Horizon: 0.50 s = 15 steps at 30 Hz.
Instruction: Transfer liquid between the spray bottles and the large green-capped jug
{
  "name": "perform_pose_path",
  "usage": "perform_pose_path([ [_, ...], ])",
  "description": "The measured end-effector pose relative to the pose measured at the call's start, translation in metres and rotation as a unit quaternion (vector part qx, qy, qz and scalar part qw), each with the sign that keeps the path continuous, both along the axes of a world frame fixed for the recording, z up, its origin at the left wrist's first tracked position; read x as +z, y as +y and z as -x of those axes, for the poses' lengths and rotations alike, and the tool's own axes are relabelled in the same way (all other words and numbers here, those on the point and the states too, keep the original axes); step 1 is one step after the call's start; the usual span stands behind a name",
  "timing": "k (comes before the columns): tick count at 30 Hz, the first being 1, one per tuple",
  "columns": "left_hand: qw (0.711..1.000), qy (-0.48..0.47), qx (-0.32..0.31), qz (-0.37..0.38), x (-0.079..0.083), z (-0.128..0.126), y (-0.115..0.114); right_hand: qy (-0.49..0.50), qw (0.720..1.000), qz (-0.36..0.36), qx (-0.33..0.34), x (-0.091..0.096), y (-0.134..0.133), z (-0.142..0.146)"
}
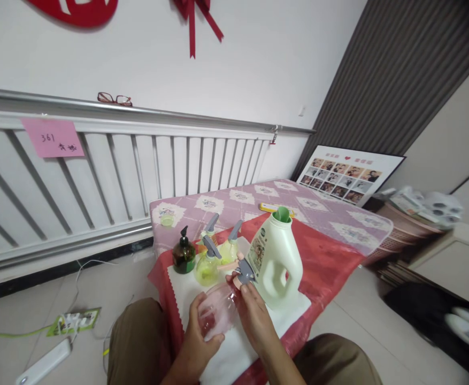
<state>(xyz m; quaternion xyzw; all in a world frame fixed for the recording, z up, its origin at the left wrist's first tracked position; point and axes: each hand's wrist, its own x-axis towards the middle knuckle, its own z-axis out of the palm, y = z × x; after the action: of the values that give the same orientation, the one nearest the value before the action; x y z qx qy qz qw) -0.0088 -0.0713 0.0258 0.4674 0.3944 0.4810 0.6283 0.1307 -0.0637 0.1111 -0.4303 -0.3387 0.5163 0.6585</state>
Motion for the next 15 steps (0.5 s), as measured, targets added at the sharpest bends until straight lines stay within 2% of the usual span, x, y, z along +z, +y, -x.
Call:
perform_pose_path([
  [2, 1.0, -0.002, 0.005, 0.001, 0.001, 0.0, -0.001, 0.016, 1.0, 0.014, 0.017, 0.002, 0.0, 0.0],
  [4, 1.0, 0.003, 0.007, -0.002, 0.0, 0.0, 0.0, -0.001, 1.0, 0.024, 0.003, 0.005, 0.0, 0.001],
  [12, 1.0, 0.003, 0.024, -0.008, -0.012, -0.007, 0.002, -0.077, 0.983, 0.099, -0.134, 0.008, 0.006, 0.014],
  [15, 0.999, -0.002, 0.04, -0.006, -0.014, -0.01, 0.002, -0.094, 0.975, 0.12, -0.162, 0.006, 0.008, 0.015],
])
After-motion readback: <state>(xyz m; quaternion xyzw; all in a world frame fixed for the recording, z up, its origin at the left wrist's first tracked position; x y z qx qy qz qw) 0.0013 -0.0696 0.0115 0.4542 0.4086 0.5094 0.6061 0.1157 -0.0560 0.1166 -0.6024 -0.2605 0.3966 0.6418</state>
